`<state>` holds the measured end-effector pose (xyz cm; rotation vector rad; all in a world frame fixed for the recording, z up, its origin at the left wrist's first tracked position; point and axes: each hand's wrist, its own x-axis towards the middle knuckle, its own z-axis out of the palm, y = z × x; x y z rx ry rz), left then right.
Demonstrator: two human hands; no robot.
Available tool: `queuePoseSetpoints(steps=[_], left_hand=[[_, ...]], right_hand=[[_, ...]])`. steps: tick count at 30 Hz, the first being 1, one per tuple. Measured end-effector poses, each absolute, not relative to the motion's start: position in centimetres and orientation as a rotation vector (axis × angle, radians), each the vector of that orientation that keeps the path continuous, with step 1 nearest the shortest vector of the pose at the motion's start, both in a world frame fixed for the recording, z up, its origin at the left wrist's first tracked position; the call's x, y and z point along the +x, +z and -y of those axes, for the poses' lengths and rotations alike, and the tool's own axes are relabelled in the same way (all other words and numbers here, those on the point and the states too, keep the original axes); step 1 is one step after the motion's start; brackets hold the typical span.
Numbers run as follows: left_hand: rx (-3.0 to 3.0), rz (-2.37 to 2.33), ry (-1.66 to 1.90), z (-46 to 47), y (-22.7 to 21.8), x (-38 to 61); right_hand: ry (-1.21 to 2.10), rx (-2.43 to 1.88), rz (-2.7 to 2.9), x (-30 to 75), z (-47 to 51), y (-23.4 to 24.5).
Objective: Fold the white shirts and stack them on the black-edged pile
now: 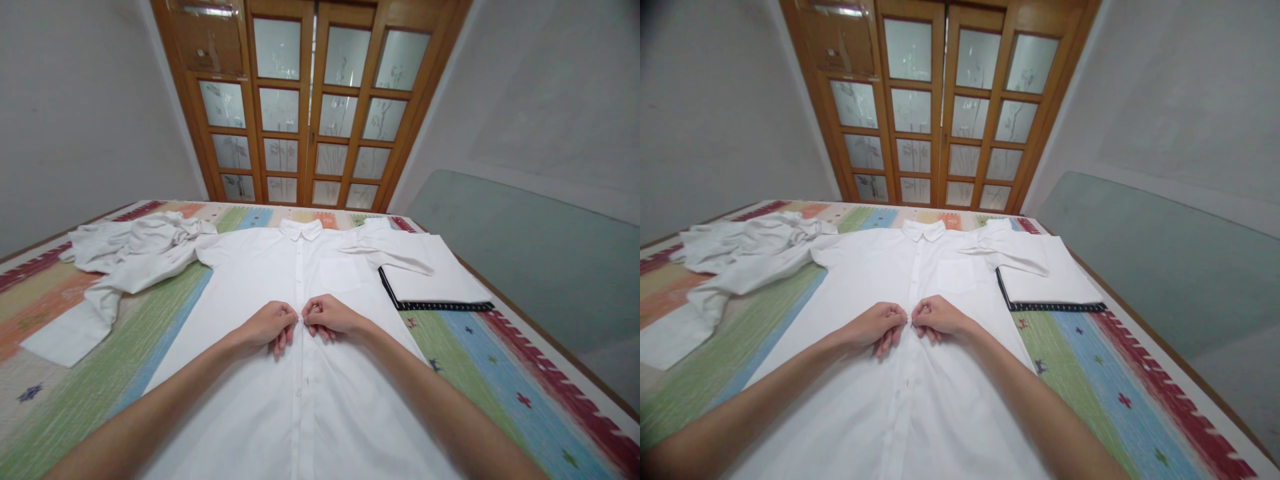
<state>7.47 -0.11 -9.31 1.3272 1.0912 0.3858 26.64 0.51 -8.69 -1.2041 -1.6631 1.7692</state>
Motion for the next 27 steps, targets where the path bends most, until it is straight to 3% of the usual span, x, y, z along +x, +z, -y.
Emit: queuePoseSetpoints(steps=[27], left_hand=[[1.561, -1.292, 0.631, 1.0, -7.8, 8.5]], right_hand=[[1.719, -1.236, 1.657, 26.5, -0.3, -8.8]])
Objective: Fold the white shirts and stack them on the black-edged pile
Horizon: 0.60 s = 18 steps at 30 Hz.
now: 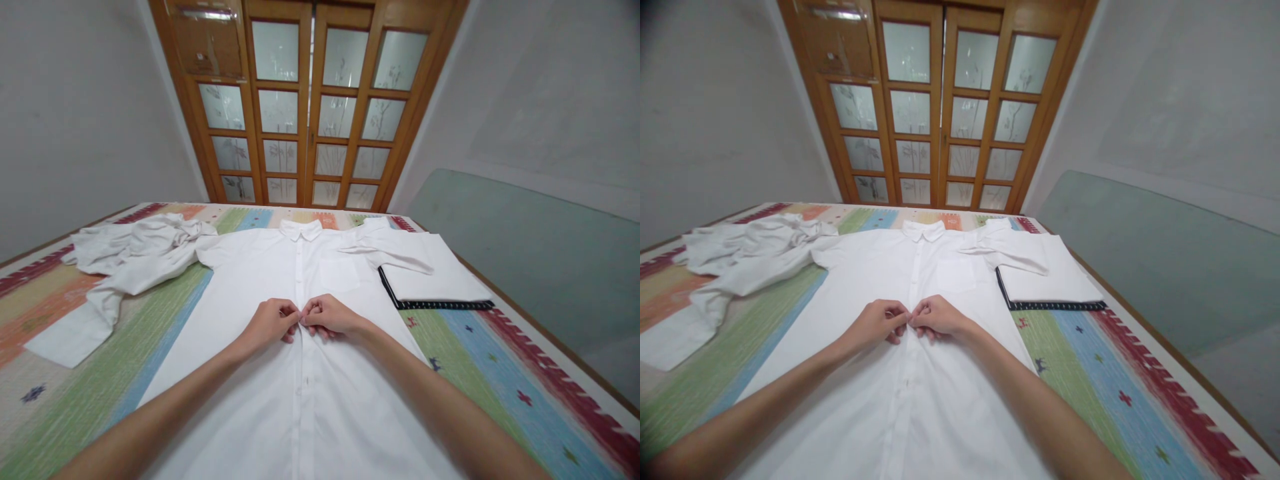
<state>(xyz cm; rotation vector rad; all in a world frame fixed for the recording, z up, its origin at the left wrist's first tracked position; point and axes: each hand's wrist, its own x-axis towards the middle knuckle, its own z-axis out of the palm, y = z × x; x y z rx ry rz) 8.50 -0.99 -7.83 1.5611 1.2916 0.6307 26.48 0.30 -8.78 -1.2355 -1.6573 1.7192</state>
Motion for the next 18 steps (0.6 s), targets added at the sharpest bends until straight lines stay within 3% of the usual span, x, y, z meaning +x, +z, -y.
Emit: queuePoseSetpoints(steps=[18], left_hand=[[1.424, -1.283, 0.740, 0.2, -10.0, 7.9]], right_hand=[[1.855, -1.273, 1.513, 26.4, -0.6, -8.6]])
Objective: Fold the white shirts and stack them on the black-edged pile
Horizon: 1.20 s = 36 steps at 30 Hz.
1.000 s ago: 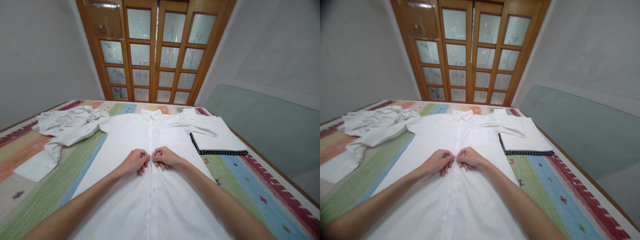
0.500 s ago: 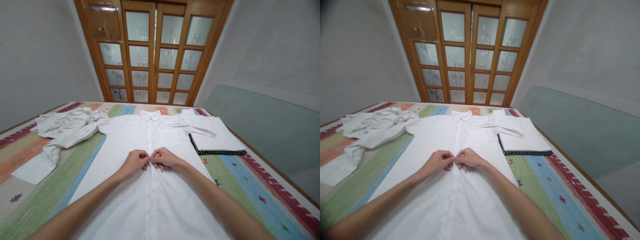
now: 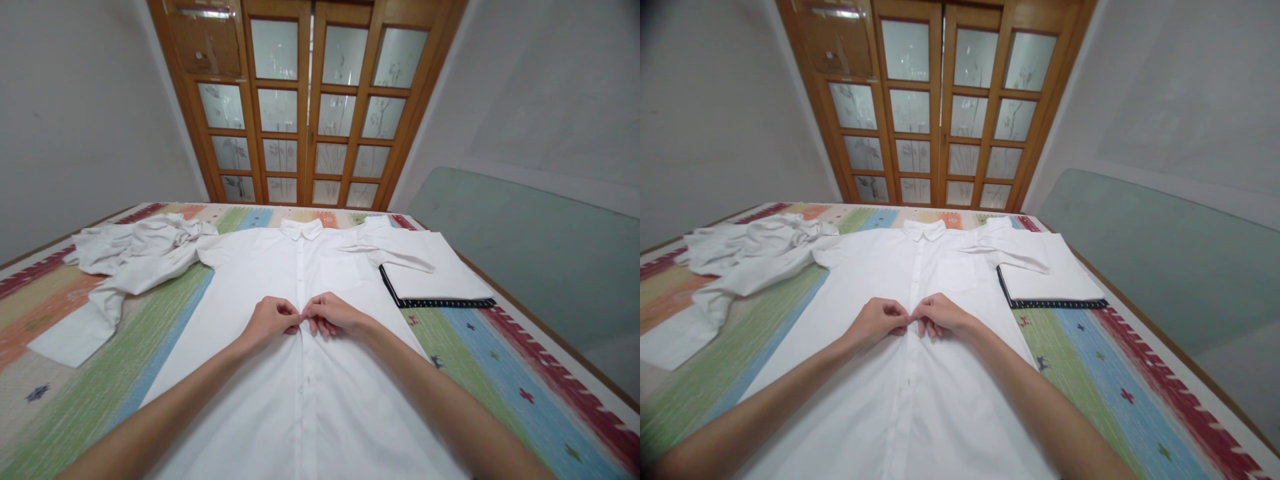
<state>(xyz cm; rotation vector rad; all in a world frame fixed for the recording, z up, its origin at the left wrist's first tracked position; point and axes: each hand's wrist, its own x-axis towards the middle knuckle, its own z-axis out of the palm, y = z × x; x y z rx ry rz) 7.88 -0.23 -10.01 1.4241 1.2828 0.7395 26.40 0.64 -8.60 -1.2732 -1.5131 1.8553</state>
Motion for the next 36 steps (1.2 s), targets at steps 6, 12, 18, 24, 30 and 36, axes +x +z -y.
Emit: queuePoseSetpoints(steps=[6, 12, 18, 24, 30, 36], left_hand=[[1.390, -1.335, 0.740, 0.1, -10.5, 7.9], [1.262, -1.331, 0.730, 0.0, -10.1, 8.1], [1.415, -1.402, 0.672, 0.0, -10.0, 8.0], [1.471, -1.393, 0.676, 0.3, -9.8, 8.1], [1.470, -1.378, 0.670, 0.4, -9.3, 8.2], [1.471, -1.353, 0.680, 0.6, -9.1, 8.2]], right_hand=[[1.859, -1.264, 1.508, 26.4, -0.6, -8.6], [1.868, -1.262, 1.496, 26.5, -0.5, -8.6], [1.835, -1.296, 1.492, 26.3, -0.4, -8.6], [1.826, -1.312, 1.506, 26.2, -0.5, -8.5], [1.817, -1.313, 1.497, 26.3, -0.5, -8.6], [1.840, -1.278, 1.490, 26.4, -0.8, -9.0]])
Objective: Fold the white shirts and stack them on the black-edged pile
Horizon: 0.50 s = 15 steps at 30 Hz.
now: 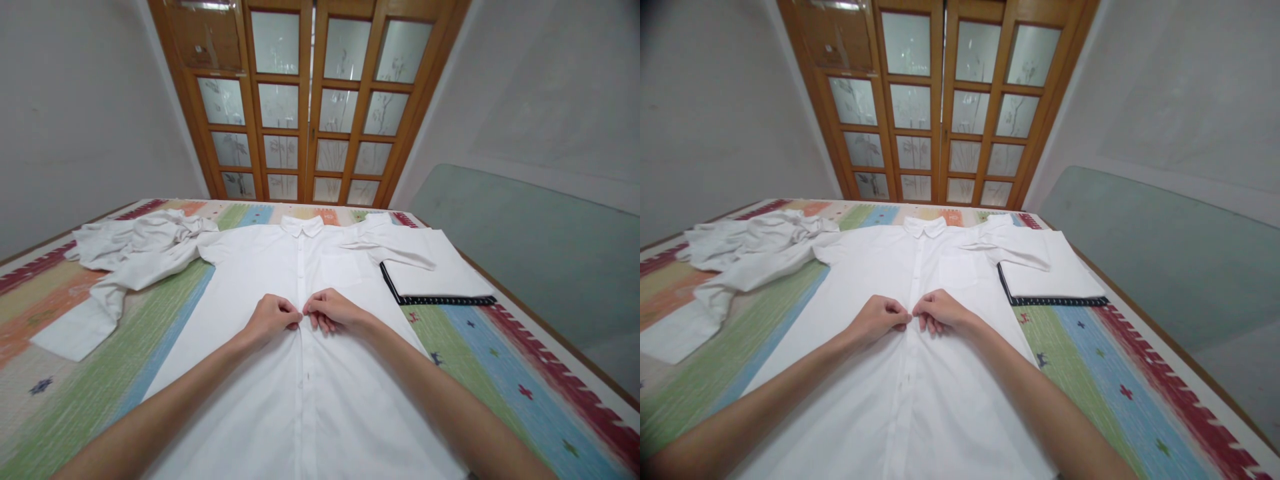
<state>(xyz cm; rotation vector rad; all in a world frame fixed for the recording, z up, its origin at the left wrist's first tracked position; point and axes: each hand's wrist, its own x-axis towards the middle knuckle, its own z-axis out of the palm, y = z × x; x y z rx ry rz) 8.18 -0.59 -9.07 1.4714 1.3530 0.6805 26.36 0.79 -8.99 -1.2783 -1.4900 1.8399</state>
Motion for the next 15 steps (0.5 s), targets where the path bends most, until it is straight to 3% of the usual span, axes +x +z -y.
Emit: queuePoseSetpoints(steps=[15], left_hand=[[1.572, -1.301, 0.698, 0.7, -9.5, 7.9]], right_hand=[[1.721, -1.323, 1.660, 26.4, 0.4, -7.4]])
